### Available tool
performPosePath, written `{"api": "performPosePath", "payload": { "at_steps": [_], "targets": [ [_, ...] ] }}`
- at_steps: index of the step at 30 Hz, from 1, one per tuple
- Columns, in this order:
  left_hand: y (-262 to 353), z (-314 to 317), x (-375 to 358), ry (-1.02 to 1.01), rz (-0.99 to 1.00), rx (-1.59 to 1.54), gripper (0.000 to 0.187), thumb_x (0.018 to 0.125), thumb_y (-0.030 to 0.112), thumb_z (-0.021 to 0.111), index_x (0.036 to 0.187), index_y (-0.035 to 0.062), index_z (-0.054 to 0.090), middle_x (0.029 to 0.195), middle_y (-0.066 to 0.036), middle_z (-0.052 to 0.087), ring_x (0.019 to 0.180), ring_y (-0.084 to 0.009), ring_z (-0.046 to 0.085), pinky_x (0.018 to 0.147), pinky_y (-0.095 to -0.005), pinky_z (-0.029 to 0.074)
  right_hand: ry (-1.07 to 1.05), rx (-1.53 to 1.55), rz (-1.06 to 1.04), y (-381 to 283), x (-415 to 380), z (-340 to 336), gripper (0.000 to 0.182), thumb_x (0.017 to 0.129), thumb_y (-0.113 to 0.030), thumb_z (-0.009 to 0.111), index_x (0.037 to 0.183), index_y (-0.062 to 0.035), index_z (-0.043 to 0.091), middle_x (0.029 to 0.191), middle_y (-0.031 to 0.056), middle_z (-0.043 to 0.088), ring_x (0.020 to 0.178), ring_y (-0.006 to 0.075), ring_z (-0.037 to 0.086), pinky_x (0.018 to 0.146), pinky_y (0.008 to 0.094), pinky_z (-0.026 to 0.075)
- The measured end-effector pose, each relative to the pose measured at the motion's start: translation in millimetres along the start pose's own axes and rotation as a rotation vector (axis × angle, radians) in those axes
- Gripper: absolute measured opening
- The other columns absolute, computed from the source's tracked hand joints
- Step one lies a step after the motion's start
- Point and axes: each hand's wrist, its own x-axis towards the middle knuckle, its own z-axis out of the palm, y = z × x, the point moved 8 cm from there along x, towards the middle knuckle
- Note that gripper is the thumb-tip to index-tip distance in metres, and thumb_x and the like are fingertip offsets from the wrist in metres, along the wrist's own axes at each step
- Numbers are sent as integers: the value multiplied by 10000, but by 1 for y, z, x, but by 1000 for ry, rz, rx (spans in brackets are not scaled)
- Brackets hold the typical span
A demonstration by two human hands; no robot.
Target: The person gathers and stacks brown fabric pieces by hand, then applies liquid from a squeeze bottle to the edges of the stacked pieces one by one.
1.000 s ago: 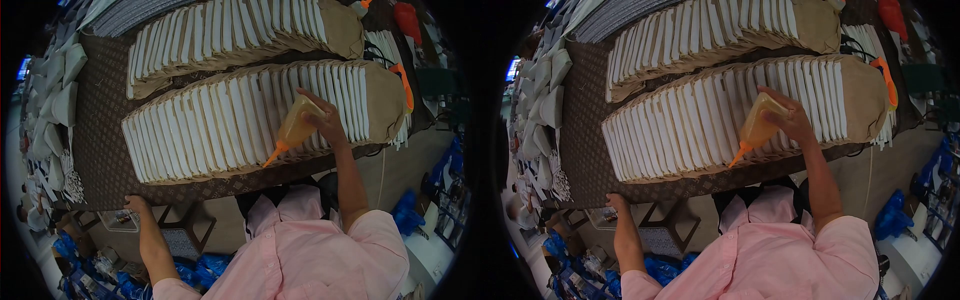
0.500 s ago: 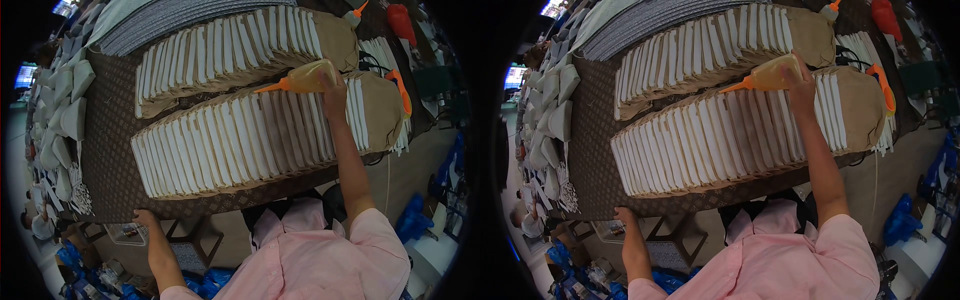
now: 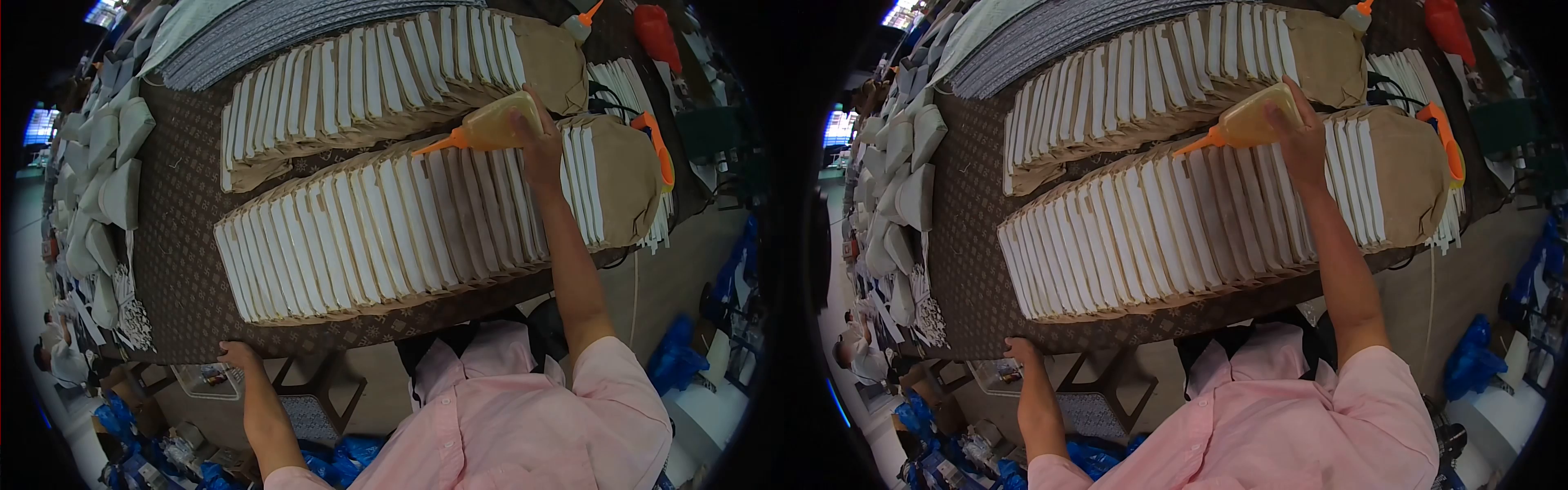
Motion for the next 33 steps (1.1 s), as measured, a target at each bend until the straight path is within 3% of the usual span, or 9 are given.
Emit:
{"api": "performPosePath", "payload": {
  "at_steps": [8, 11, 17, 19, 33],
  "targets": [
    [0, -2, -1, 7, 9, -22, 722, 857, 501, 388, 1359, 31, 169, 1272, -298, 362, 1107, -454, 427, 913, -529, 342, -95, 2, 27, 6, 0, 4, 586, 794, -341, 654, 1266, -51, 462, 1132, 52, 550, 1009, 95, 504, 864, 240, 400],
    [14, -9, -19, -29, -4, 16, 692, 891, 439, 350, 1361, -25, 143, 1280, -303, 361, 1124, -434, 426, 957, -468, 345, -120, 0, 30, 5, -1, 4, 569, 790, -331, 659, 1257, -61, 477, 1123, 48, 560, 996, 94, 512, 860, 242, 405],
    [16, -11, -23, -35, -23, 61, 707, 887, 468, 333, 1372, 0, 122, 1266, -308, 373, 1119, -438, 429, 944, -484, 353, -170, -30, 39, 7, -5, 4, 565, 777, -332, 672, 1242, -65, 495, 1113, 52, 570, 1008, 105, 521, 879, 250, 403],
    [12, -9, -20, -33, -39, 20, 713, 867, 503, 361, 1362, 37, 146, 1277, -292, 358, 1098, -456, 434, 899, -535, 360, -193, -48, 55, 7, -9, 4, 567, 774, -336, 675, 1240, -65, 497, 1121, 55, 566, 1022, 108, 517, 889, 252, 398],
    [21, -15, -38, -46, -73, -8, 699, 869, 499, 360, 1363, 43, 166, 1289, -291, 349, 1125, -453, 413, 930, -528, 338, -341, -21, 149, 11, -44, 3, 555, 785, -313, 675, 1239, -51, 492, 1126, 60, 559, 1032, 111, 507, 899, 254, 386]
  ]
}}
